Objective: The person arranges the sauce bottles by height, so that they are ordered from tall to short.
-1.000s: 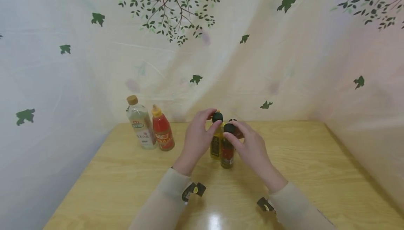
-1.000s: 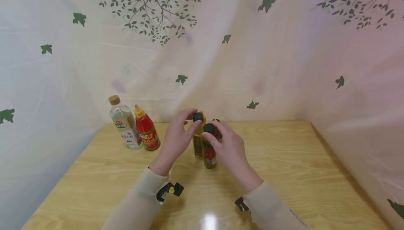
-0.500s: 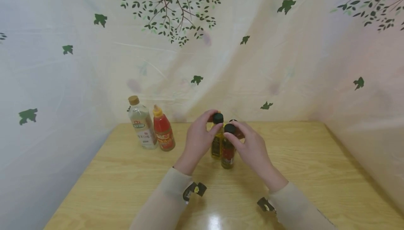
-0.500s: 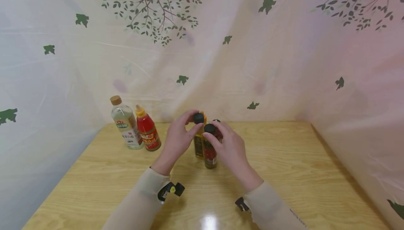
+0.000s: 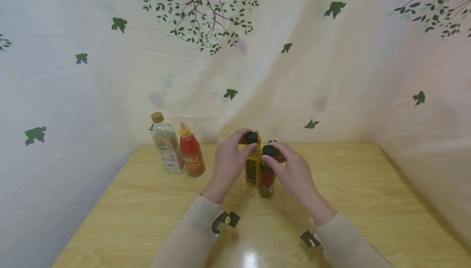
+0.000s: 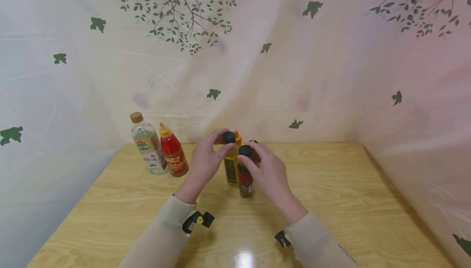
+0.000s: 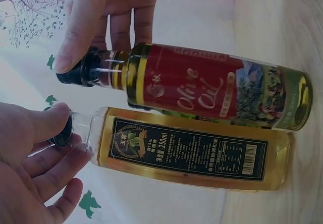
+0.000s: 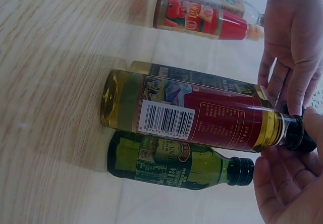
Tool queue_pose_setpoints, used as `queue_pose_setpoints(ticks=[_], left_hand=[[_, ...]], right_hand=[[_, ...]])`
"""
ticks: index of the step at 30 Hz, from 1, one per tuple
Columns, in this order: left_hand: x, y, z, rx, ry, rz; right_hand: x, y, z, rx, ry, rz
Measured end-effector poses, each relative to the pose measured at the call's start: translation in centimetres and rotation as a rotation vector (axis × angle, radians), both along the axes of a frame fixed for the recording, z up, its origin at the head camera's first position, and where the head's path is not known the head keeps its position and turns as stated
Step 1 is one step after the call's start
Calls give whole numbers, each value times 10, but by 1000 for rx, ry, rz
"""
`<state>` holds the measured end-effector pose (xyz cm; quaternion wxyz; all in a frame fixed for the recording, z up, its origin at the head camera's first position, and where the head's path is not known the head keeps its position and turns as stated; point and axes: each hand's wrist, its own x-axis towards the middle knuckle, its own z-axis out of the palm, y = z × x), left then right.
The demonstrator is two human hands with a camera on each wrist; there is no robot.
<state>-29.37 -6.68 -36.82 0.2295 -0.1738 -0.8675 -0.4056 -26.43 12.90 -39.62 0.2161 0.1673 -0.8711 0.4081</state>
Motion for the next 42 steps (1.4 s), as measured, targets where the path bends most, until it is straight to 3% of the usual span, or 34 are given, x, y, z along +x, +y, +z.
queue_pose_setpoints(ticks=[12,23,34,42], left_hand=[[0,-27,17,95,8,40],[-8,-52,22,128,-41,190],[-15,-66,19,108,-93,256],[-14,-73,20,76,-126,282]], right_hand=[[2,-2,0,-1,-46,-18],[2,-1,0,-1,-42,-19],[3,-1,0,-3,-38,-6],[3,0,0,-1,-44,-8]])
